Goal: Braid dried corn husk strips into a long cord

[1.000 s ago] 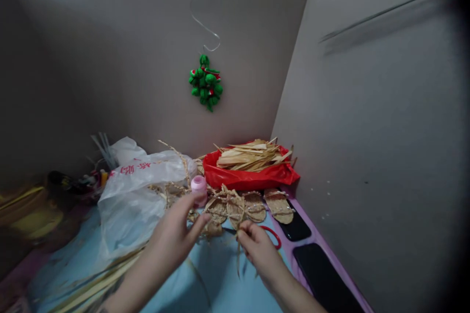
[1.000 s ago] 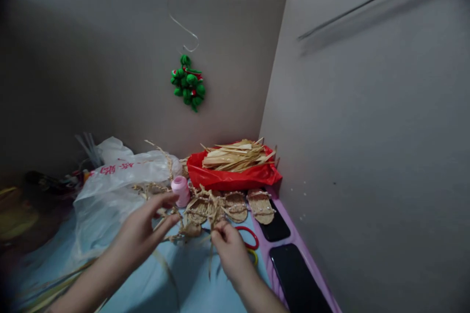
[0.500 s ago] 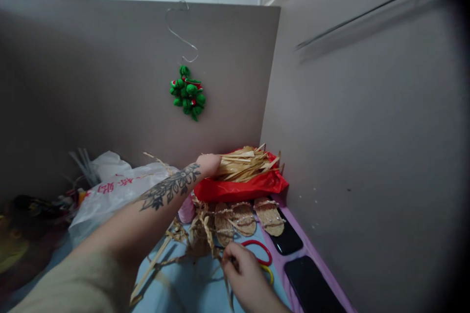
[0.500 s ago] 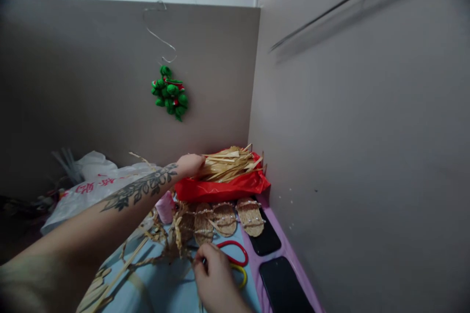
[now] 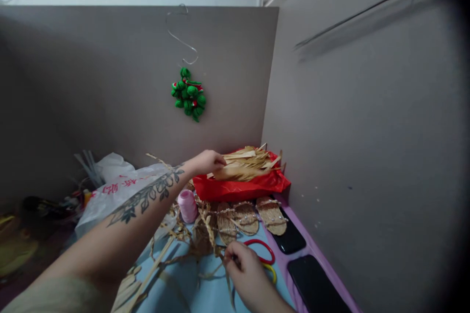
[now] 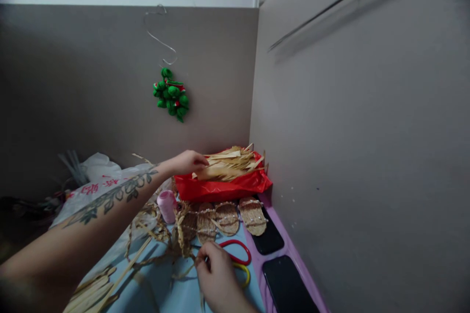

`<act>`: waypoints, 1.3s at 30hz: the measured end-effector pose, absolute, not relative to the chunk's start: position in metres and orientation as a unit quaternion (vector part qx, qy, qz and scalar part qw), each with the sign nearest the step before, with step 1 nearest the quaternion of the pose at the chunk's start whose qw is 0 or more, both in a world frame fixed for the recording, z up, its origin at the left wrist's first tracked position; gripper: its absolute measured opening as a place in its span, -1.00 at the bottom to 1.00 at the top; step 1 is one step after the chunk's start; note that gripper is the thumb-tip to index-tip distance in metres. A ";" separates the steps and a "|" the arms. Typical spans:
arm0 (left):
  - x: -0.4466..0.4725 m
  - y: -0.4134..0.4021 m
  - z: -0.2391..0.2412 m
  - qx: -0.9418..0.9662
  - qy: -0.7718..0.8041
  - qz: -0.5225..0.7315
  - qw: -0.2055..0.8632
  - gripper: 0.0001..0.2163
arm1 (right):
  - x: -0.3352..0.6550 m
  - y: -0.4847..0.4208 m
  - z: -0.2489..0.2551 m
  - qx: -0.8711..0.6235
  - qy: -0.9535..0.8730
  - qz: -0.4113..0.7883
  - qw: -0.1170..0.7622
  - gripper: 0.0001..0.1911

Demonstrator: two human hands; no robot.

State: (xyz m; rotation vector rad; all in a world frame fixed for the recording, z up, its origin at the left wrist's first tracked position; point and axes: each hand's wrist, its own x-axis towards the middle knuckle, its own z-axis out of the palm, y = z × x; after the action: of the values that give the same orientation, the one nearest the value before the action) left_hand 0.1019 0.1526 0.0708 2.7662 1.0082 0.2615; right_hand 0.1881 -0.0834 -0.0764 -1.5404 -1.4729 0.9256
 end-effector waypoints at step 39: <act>0.036 0.163 0.117 0.711 0.474 0.510 0.095 -0.73 | 0.186 -0.083 -0.076 -0.599 -0.582 0.368 0.408 -0.91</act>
State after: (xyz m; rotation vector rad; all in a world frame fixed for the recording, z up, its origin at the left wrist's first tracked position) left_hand 0.0359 0.1633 0.1172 2.1090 1.4062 1.5124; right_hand 0.1855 -0.0827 -0.0760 -1.5103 -1.4679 0.9284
